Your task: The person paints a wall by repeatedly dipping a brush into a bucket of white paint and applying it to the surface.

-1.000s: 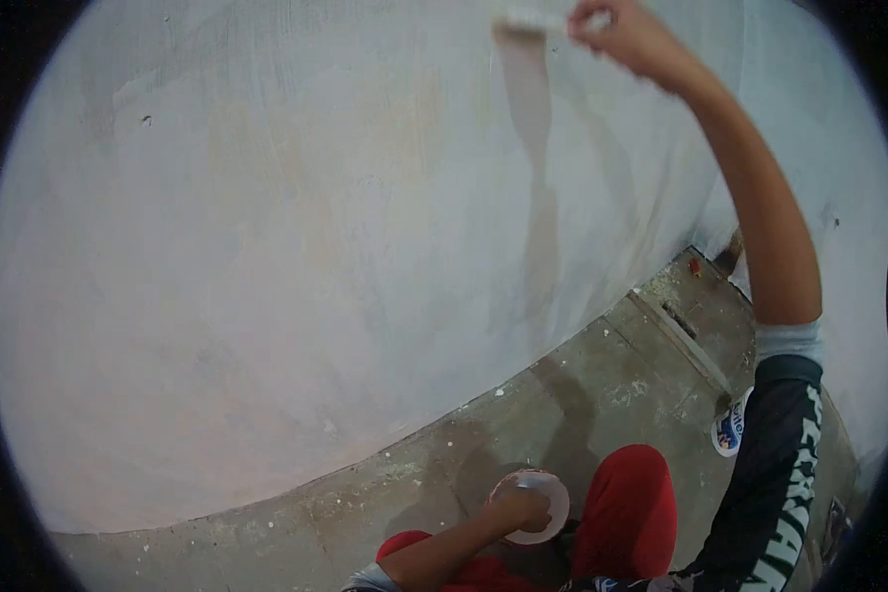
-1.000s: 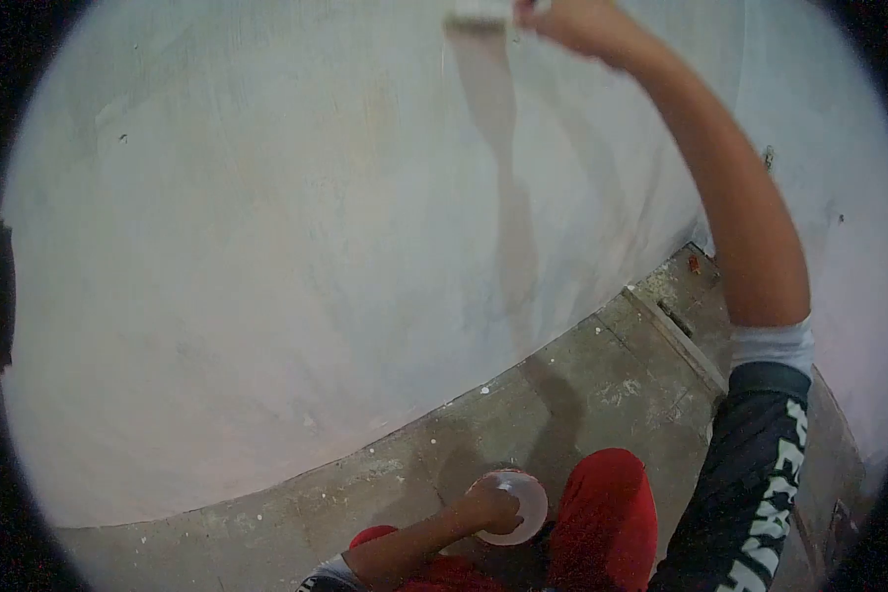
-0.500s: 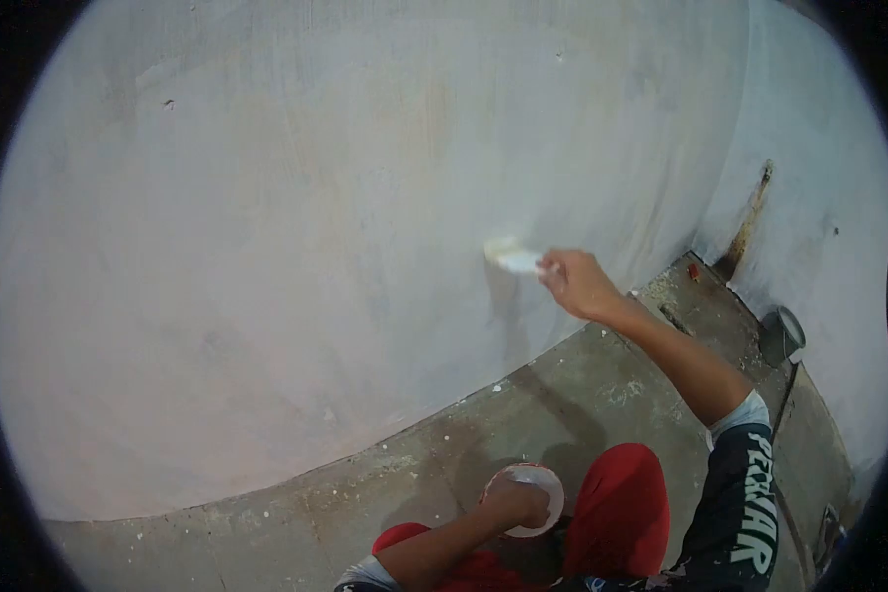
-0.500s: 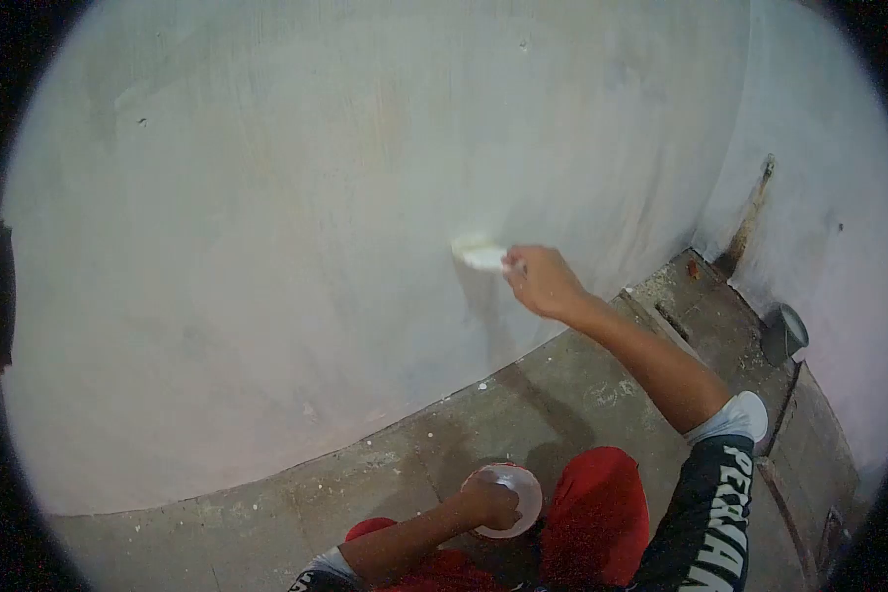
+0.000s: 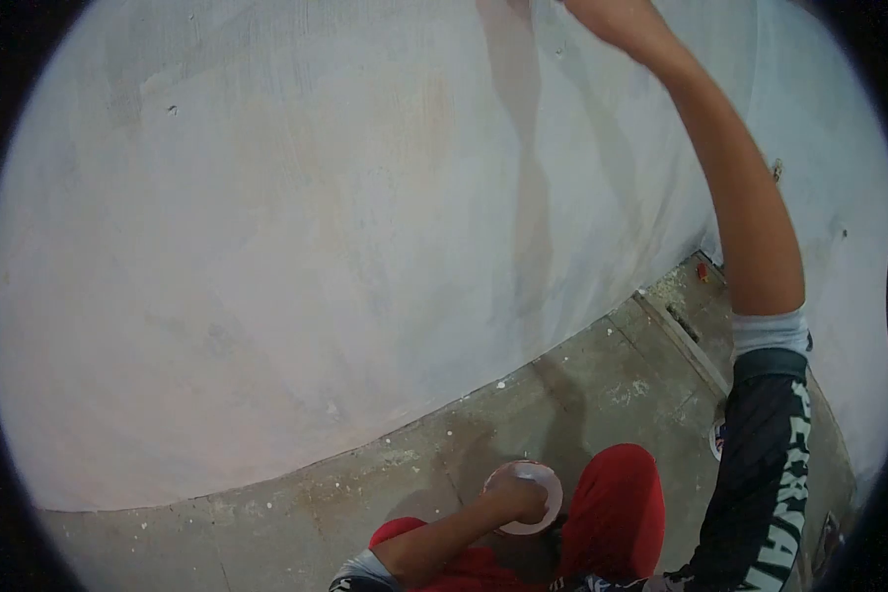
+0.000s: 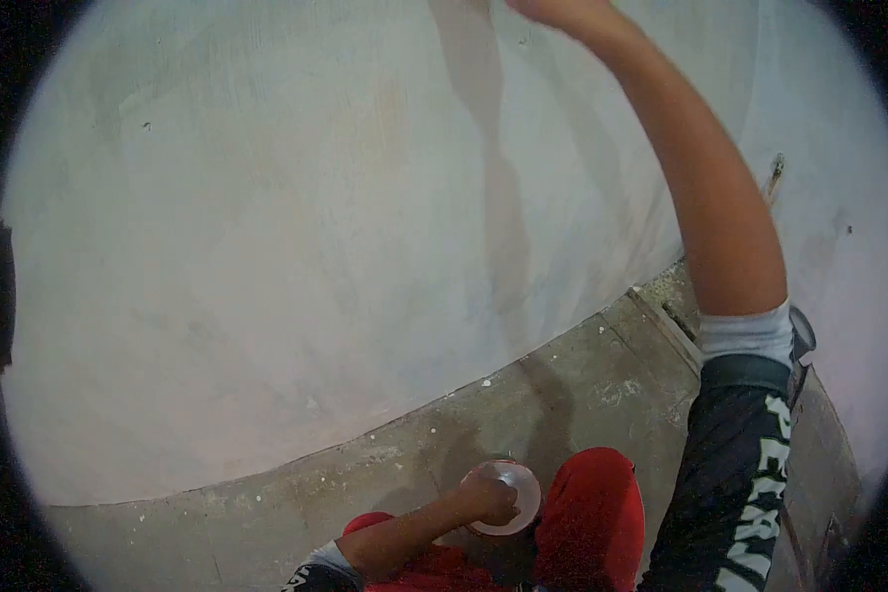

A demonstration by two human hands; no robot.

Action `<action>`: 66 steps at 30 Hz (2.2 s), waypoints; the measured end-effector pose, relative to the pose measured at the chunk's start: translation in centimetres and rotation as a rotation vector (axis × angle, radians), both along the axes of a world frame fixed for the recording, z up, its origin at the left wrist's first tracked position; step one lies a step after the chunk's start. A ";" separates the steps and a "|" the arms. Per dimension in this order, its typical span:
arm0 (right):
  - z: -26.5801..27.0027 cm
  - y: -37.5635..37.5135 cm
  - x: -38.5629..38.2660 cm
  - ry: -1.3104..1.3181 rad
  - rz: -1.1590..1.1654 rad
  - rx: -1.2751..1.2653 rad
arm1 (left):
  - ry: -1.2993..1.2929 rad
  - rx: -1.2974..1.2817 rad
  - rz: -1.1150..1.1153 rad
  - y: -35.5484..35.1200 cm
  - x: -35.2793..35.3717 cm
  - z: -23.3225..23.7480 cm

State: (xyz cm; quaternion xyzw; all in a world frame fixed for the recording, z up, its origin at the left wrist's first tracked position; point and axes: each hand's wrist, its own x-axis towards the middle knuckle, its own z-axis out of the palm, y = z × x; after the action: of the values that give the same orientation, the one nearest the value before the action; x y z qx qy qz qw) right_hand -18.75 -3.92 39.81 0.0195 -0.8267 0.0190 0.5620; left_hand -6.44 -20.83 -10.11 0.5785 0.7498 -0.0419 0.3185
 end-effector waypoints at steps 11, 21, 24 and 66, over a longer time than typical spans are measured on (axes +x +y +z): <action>-26.5 0.7 -0.1 -0.849 0.113 -0.246 | 0.019 -0.044 0.079 -0.3 1.1 0.3; -0.8 -1.3 -0.5 -0.116 0.076 0.034 | -0.006 0.008 0.089 -0.8 0.2 -0.4; -1.0 0.2 -1.9 0.062 0.059 0.083 | 0.003 0.056 0.107 -0.8 0.3 -1.6; -10.0 -4.7 -2.8 -0.572 0.104 0.061 | -0.003 0.031 0.171 -1.8 1.3 2.1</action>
State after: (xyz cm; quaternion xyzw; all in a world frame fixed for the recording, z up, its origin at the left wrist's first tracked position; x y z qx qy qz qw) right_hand -21.55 -8.64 29.86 0.0723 -0.9497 0.0278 0.3034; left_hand -5.10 -22.64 -7.98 0.5174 0.7965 -0.0022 0.3129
